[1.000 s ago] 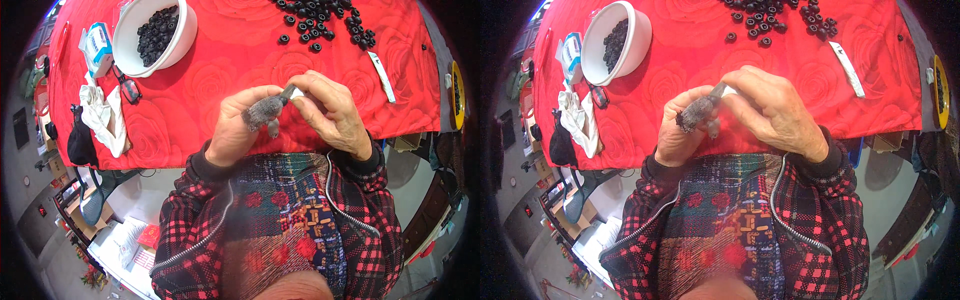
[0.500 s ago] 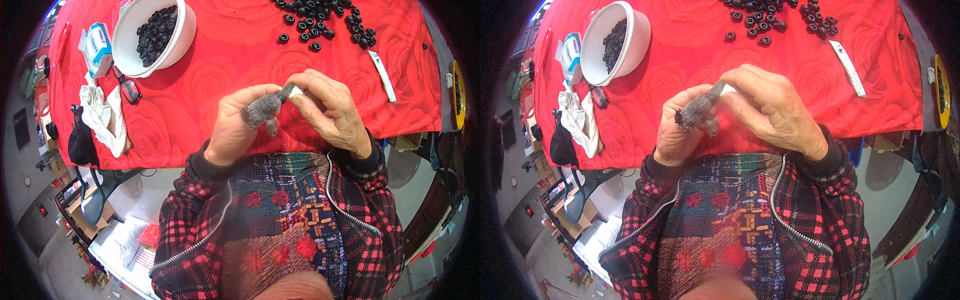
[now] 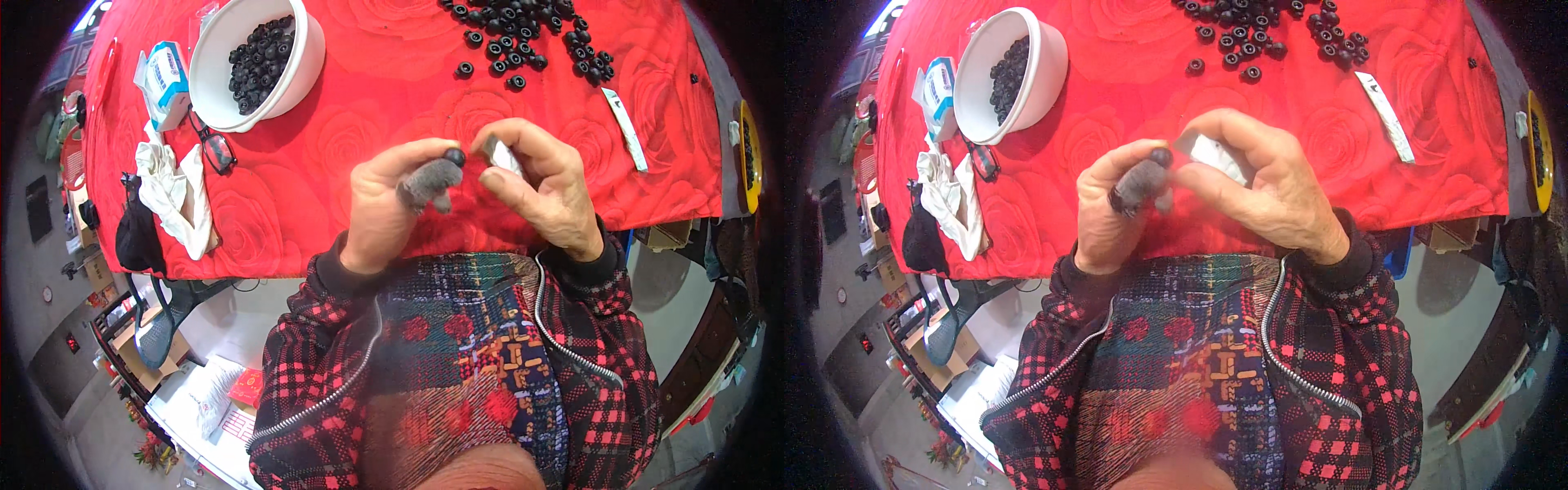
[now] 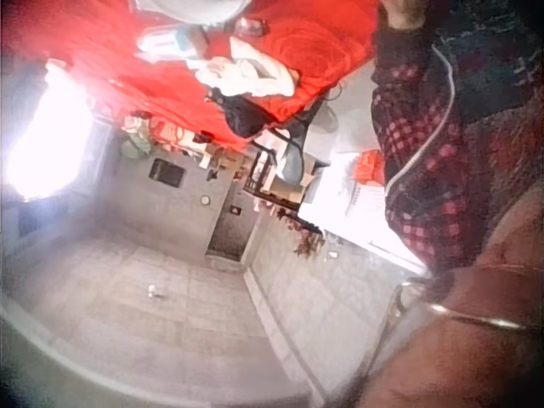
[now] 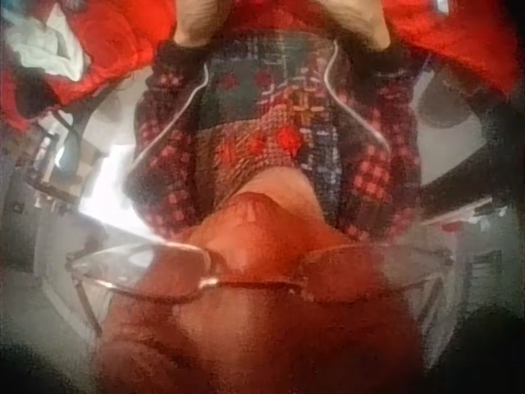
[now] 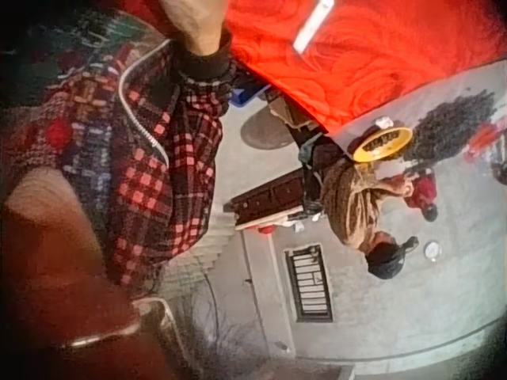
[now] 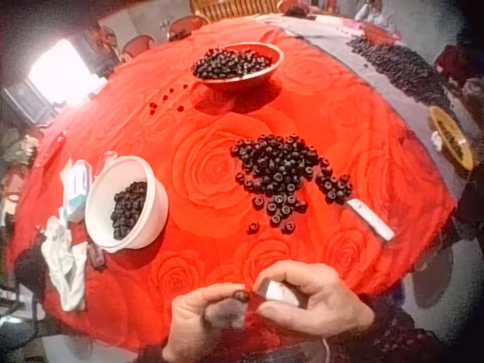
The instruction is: The person sits at a table covered with a red cloth and repeatedly picks up small black beads. Using a small white tool, they rub the surface of each bead individually. The person handles the beads one at a time, rotating them in their hands while applying the tool, and then places them back on the table.
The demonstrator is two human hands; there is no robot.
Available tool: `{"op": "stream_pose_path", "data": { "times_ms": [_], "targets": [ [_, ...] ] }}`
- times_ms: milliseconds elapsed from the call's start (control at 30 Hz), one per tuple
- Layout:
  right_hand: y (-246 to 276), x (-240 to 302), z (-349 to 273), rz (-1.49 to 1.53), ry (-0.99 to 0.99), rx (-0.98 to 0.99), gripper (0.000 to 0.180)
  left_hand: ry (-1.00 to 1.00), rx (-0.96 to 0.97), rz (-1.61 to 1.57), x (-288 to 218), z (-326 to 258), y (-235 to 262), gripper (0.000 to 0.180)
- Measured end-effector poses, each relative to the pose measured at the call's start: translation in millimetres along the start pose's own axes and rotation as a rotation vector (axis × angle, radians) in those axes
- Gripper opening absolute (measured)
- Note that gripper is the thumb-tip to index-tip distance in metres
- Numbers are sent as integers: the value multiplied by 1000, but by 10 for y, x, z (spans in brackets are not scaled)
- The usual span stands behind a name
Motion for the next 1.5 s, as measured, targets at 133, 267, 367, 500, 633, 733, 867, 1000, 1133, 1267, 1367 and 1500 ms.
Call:
{"op": "stream_pose_path", "data": {
  "times_ms": [133, 267, 367, 500, 633, 733, 867, 1000, 1133, 1267, 1367, 1500],
  "targets": [
    [-117, -18, 6, 148, -86, -78, 22, -315, 4, 545, -100, 4, -60, 25],
    [-134, 22, 6, -54, 36, -70, 23, -226, 2, 461, -107, -60, -89, 21],
    [-99, 138, 16, -267, 261, 16, 27, -31, 76, -165, -22, -96, -19, 25],
    [-78, 235, -9, -469, 480, 41, 30, 374, 193, -237, -7, -83, -83, 16],
    [-60, 205, -33, -479, 477, 248, 35, 482, 358, -210, 25, -73, -52, 18],
    [-42, 202, -56, -477, 457, 240, 47, 396, 415, -187, 45, -81, -63, 20],
    [-75, 183, -119, -533, 523, -48, 46, 366, 181, -316, 105, -67, -101, 45],
    [-110, 270, -156, -662, 693, -124, 46, 245, 160, -298, 112, -113, -144, 48],
    [-115, 253, -202, -703, 757, -147, 42, 183, 179, -392, 43, -143, -214, 26],
    [-134, 245, -215, -681, 779, -161, 32, 103, 123, -325, -19, -149, -253, 26],
    [-101, 348, -179, -413, 504, -134, 30, 71, 136, -236, -52, -118, -218, 26],
    [9, 307, -141, -250, 119, -15, 25, 42, 132, -152, -110, -129, -233, 25]
  ]
}}
Point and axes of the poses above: each hand's wrist, its own z-axis towards the middle knuckle, its own y-axis out of the back of the hand, x = y × z, the point moved 4 cm from there along z, towards the middle knuckle, and after that the axes turned 7 degrees about x, right-handed, at the moved point
